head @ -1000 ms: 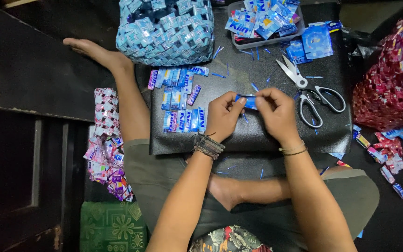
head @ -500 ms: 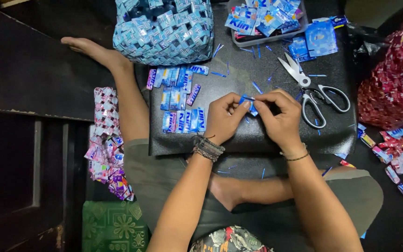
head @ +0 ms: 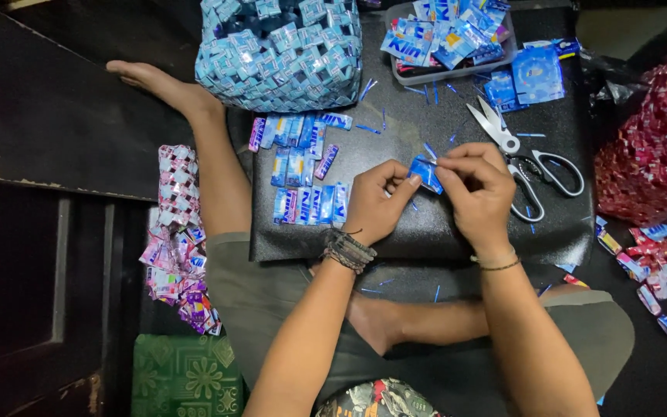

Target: The person folds and tears small plastic packets by hand and using scissors, placing them into a woven blue basket.

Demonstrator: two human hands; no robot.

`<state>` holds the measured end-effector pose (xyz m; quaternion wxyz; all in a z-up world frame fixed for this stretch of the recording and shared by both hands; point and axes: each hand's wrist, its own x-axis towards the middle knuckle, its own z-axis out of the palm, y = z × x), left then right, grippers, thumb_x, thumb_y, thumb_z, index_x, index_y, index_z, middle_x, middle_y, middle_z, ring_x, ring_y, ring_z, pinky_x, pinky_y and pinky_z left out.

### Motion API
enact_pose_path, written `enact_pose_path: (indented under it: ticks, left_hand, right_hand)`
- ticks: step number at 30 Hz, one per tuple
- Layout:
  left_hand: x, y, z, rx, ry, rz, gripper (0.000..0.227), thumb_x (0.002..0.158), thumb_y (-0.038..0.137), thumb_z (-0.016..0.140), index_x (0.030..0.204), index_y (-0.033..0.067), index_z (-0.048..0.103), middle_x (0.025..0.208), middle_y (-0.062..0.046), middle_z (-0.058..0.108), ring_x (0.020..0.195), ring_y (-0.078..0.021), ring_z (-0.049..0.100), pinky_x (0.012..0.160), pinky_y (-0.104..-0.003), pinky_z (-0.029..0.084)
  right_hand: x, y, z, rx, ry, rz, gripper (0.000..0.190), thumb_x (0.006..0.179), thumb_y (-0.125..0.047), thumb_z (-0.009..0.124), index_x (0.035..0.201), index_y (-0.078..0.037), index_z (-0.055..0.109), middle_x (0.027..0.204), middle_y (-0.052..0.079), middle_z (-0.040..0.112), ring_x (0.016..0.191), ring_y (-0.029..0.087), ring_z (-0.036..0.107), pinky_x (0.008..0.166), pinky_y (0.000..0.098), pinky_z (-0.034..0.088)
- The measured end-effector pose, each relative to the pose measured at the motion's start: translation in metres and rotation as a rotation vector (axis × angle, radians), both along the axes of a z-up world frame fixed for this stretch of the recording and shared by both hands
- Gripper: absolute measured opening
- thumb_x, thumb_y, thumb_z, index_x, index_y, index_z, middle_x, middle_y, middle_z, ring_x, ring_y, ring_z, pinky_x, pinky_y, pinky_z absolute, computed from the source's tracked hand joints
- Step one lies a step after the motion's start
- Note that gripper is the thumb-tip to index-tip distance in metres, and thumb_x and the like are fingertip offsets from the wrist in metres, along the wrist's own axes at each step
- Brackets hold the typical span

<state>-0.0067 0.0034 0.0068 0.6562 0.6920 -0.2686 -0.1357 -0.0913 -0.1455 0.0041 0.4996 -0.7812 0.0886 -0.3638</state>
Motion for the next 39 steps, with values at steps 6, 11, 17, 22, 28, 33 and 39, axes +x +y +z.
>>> enact_pose_path:
  ticks: [6, 11, 17, 22, 28, 33, 39]
  left_hand:
    - [0.0, 0.001, 0.002, 0.013, -0.002, 0.009, 0.016, 0.097, 0.016, 0.07, 0.084, 0.0062, 0.071, 0.065, -0.006, 0.063, 0.068, -0.0107, 0.058, 0.062, -0.029, 0.052]
    - [-0.001, 0.0, 0.005, 0.035, -0.03, 0.011, 0.014, 0.096, 0.014, 0.07, 0.084, 0.0059, 0.07, 0.066, -0.007, 0.064, 0.069, -0.014, 0.061, 0.063, -0.031, 0.052]
    - [-0.002, 0.002, 0.011, 0.061, -0.053, -0.023, 0.013, 0.095, 0.015, 0.07, 0.084, 0.0061, 0.071, 0.067, -0.008, 0.064, 0.07, -0.0175, 0.062, 0.066, -0.032, 0.053]
    - [-0.001, 0.004, 0.013, 0.058, -0.099, -0.059, 0.012, 0.095, 0.014, 0.069, 0.085, 0.0087, 0.071, 0.067, -0.007, 0.065, 0.073, -0.0208, 0.066, 0.067, -0.032, 0.055]
    - [-0.002, 0.004, 0.007, 0.054, -0.122, -0.062, 0.011, 0.095, 0.016, 0.069, 0.087, 0.0096, 0.072, 0.067, -0.007, 0.065, 0.074, -0.0217, 0.067, 0.068, -0.032, 0.055]
    - [-0.006, 0.0, 0.004, -0.047, -0.121, -0.006, 0.035, 0.097, 0.011, 0.067, 0.131, 0.0047, 0.061, 0.102, -0.015, 0.07, 0.095, -0.0199, 0.067, 0.082, -0.034, 0.056]
    - [-0.006, 0.002, 0.008, -0.071, -0.269, -0.004, 0.025, 0.101, 0.012, 0.063, 0.126, 0.0081, 0.066, 0.097, -0.011, 0.068, 0.089, -0.0243, 0.068, 0.077, -0.035, 0.058]
  right_hand:
    - [0.003, 0.014, 0.012, -0.465, -0.119, -0.178, 0.005, 0.096, -0.003, 0.081, 0.099, -0.007, 0.082, 0.107, 0.011, 0.067, 0.094, 0.029, 0.063, 0.083, 0.0392, 0.051]
    - [0.001, 0.007, 0.01, -0.162, -0.01, 0.002, 0.006, 0.1, -0.005, 0.07, 0.095, -0.001, 0.07, 0.112, 0.018, 0.067, 0.101, 0.035, 0.064, 0.089, 0.0446, 0.049]
    - [-0.002, -0.001, -0.004, 0.114, 0.063, 0.126, 0.011, 0.1, -0.008, 0.062, 0.096, 0.002, 0.063, 0.121, 0.025, 0.065, 0.112, 0.037, 0.064, 0.097, 0.0478, 0.047]
    - [-0.004, 0.005, 0.008, 0.037, 0.1, 0.096, 0.013, 0.1, -0.011, 0.067, 0.103, 0.002, 0.066, 0.121, 0.023, 0.065, 0.113, 0.038, 0.064, 0.1, 0.0476, 0.046]
    - [-0.003, 0.006, 0.003, 0.153, 0.117, 0.143, 0.008, 0.099, -0.005, 0.068, 0.1, 0.003, 0.068, 0.116, 0.021, 0.069, 0.111, 0.034, 0.067, 0.1, 0.0445, 0.047]
    - [-0.005, 0.005, 0.008, 0.323, 0.164, 0.192, 0.012, 0.101, -0.008, 0.065, 0.096, 0.003, 0.066, 0.114, 0.021, 0.069, 0.11, 0.028, 0.065, 0.099, 0.0401, 0.046]
    - [-0.001, 0.01, 0.009, 0.327, 0.17, 0.183, 0.01, 0.101, -0.005, 0.065, 0.099, 0.005, 0.067, 0.112, 0.021, 0.069, 0.114, 0.03, 0.066, 0.102, 0.0397, 0.046]
